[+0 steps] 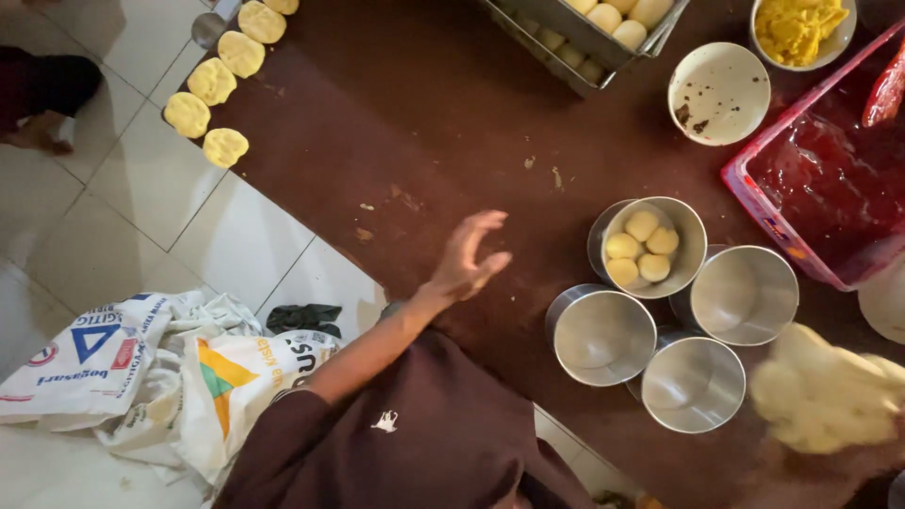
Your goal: Portion and place dough balls into circular cake molds and prepare additional dough pieces for baking.
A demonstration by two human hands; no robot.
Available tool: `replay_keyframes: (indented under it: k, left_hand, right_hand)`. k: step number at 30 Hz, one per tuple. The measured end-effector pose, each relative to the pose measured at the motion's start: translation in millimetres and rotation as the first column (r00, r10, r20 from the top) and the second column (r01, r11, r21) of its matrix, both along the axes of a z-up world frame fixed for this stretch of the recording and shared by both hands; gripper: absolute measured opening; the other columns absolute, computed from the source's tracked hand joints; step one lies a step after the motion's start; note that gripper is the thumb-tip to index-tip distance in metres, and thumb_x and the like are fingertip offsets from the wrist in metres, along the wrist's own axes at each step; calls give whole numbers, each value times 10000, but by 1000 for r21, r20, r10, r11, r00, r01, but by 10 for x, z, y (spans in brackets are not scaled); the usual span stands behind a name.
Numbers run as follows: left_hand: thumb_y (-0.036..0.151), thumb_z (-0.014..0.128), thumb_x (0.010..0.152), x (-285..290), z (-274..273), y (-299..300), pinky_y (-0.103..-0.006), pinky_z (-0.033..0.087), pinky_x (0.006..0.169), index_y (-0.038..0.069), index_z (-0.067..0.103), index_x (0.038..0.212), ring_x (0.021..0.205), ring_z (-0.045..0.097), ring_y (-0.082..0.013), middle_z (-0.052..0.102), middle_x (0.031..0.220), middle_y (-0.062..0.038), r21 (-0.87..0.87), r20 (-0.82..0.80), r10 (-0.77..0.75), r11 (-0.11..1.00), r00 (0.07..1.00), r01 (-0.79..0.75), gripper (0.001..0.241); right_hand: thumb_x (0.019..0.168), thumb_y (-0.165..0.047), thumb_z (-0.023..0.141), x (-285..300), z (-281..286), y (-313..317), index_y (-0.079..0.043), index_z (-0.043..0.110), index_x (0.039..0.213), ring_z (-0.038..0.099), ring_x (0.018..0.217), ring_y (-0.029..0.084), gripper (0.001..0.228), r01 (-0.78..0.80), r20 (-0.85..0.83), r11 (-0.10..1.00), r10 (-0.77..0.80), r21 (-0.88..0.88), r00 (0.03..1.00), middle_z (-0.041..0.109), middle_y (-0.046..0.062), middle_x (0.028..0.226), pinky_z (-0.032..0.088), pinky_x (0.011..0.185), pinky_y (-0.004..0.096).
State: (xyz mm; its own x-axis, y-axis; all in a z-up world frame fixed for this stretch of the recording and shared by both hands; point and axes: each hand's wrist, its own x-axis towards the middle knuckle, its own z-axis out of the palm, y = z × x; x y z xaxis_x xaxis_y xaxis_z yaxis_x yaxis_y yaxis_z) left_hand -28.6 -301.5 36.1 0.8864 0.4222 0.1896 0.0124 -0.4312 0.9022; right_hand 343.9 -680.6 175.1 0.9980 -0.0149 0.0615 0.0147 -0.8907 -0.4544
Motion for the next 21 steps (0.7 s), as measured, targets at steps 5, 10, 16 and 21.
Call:
replay_keyframes:
  k: [5, 10, 16, 21]
  left_hand:
    - [616, 588, 986, 357, 507, -337, -458, 462, 1151, 21, 437, 1523, 1362, 554, -312, 390, 1630, -195, -491, 207, -461, 714, 863, 499, 815]
    - [282, 669, 1022, 266, 1455, 233, -383, 588, 1001, 70, 459, 1552, 1110, 696, -204, 693, 1293, -144, -575, 283, -584, 532, 761, 622, 608]
    - [152, 760, 913, 636, 722, 1498, -316, 641, 815, 39, 623, 1192, 920, 718, -165, 707, 1119, -102, -689, 72, -376, 651, 924, 318, 331]
    - [164, 783, 856, 766, -68, 2334, -325, 566, 730, 72, 637, 1090, 801, 688, -147, 710, 969, -84, -503, -321, -231, 864, 919, 41, 291]
  right_hand:
    - [1090, -620, 326, -191, 87, 1485, -34, 515, 1460, 613, 1058, 297, 718, -97, -3, 989, 98, 110, 995, 638, 171, 1254, 487, 904, 469]
    - [1099, -614, 294, -684, -49, 2453, -31, 515, 1465, 623, 1045, 275, 723, -137, 4, 968, 139, 212, 990, 650, 158, 1246, 494, 904, 450]
    - [1109, -609, 255, -1336, -751, 3053, -28, 515, 1470, 635, 1028, 249, 732, -148, -29, 933, 167, 329, 986, 665, 143, 1236, 503, 904, 428]
    - [1121, -546, 306, -1742, -1153, 2976, -28, 556, 1442, 641, 1054, 200, 659, -75, -3, 861, 88, 503, 996, 684, 111, 1236, 520, 912, 378]
